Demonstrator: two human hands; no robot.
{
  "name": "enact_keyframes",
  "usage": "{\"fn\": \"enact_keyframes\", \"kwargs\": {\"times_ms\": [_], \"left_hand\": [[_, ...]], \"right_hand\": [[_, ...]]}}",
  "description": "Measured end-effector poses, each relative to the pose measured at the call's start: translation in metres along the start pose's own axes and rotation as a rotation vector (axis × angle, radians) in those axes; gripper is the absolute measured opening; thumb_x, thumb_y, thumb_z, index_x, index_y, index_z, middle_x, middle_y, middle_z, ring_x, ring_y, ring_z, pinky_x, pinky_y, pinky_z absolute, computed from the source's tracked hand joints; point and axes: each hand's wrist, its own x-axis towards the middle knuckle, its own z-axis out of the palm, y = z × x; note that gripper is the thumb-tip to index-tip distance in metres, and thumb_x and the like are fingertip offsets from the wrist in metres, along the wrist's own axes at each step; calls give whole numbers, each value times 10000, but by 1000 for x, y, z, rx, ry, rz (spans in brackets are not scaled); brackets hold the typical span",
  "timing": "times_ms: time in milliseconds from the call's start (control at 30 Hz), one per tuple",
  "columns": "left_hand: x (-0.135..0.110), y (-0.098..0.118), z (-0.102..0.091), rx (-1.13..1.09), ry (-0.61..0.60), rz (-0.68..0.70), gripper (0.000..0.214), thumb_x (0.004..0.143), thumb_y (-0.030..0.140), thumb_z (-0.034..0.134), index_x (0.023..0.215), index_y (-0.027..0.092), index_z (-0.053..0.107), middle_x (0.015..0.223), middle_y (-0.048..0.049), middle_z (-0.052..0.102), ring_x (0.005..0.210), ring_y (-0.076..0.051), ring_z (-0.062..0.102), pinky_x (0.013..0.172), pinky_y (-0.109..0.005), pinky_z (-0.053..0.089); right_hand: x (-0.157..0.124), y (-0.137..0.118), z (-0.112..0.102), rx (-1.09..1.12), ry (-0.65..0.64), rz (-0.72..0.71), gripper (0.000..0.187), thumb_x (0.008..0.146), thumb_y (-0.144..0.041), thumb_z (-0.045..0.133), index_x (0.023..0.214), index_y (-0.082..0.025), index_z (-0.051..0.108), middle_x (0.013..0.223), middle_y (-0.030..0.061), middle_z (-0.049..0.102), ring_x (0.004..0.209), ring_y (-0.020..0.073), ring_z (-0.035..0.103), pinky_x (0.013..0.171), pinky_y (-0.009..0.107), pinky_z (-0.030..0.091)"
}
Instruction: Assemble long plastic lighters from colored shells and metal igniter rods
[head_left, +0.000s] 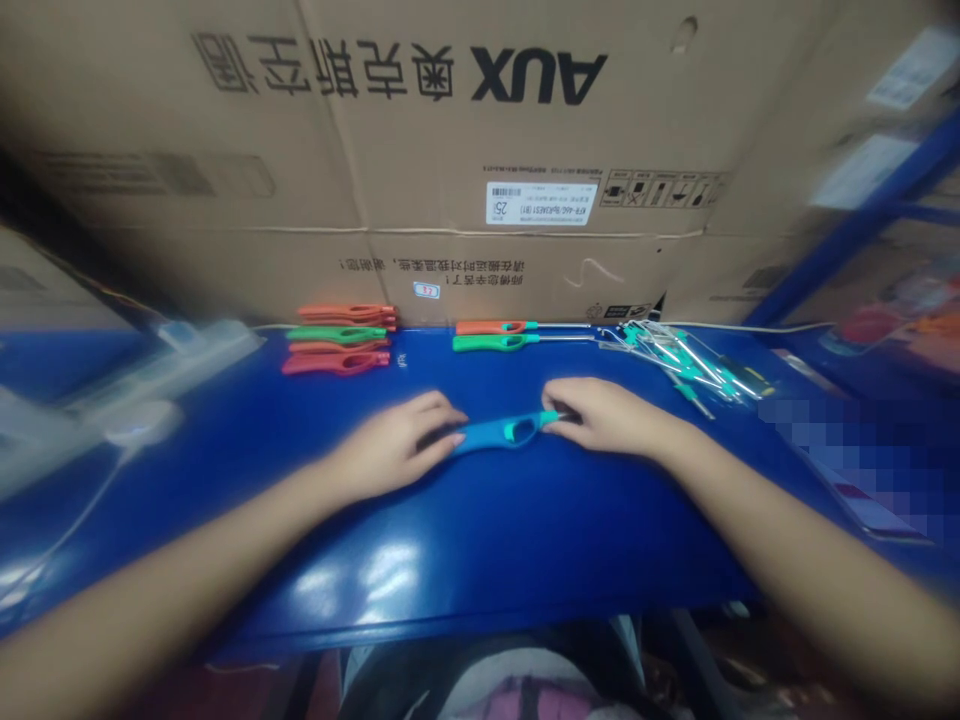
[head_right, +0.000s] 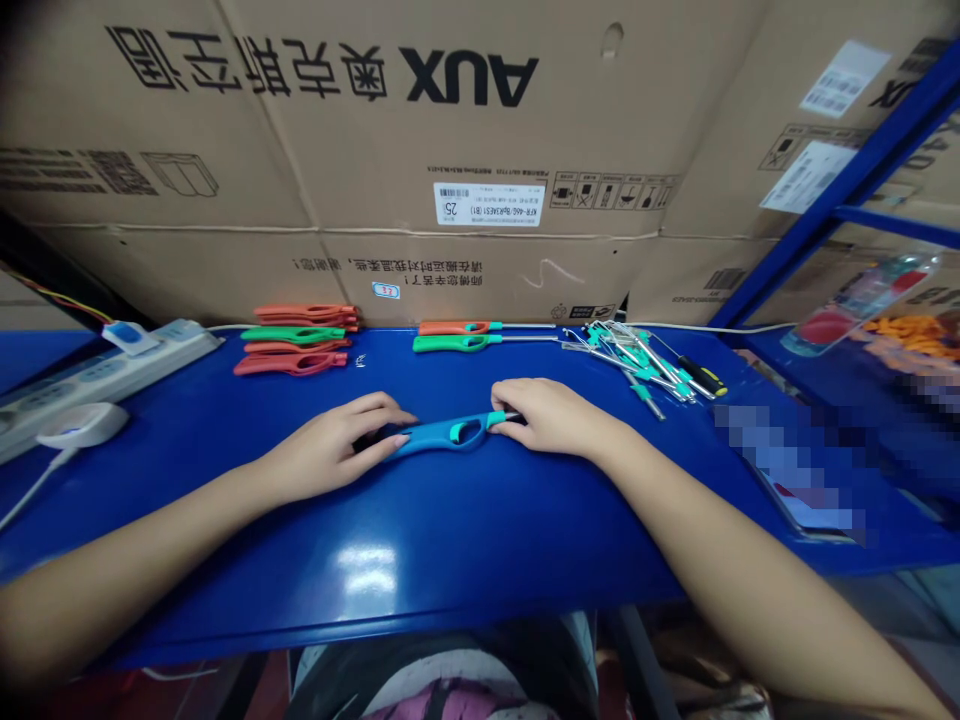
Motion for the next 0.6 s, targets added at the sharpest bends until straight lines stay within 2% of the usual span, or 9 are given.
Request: {"fn": "enact_keyframes", "kwargs": {"times_ms": [200,333,500,600], "left_hand": [[-2,1,-3,-45,-4,-1,385,961,456,587,1240,206,672,1146,-71,645,960,-197,669,795,-286,558],[-4,3,-6,-28,-19,31,434,886,477,679,1229,210,680,1121,-63,658,968,-206,665,821,-300,554],[-4,4,-7,-16,-39,60,332,890,390,674,1167,210,703,1062,-49,668,915,-188,659,796,-287,541],[-4,3,-6,-27,-31,68,308,911,345,644,1181,207,695,1065,-49,666,906,-177,657,777,-270,535]], "right_hand": [[-3,4,-5,44,-42,11,182,897,-341,677,876,-205,558,832,12,623,708,155,513,614,255,310],[-6,2,-9,16,-79,11,196,899,-364,671,858,-200,573,832,21,626,703,156,507,616,259,314],[-9,4,-14,33,-105,14,255,878,-453,678,874,-208,611,827,23,644,694,160,529,602,261,325],[-7,18,-21,-15,-12,34,379,846,-580,680,875,-204,642,845,37,673,760,186,583,683,281,380]]}}
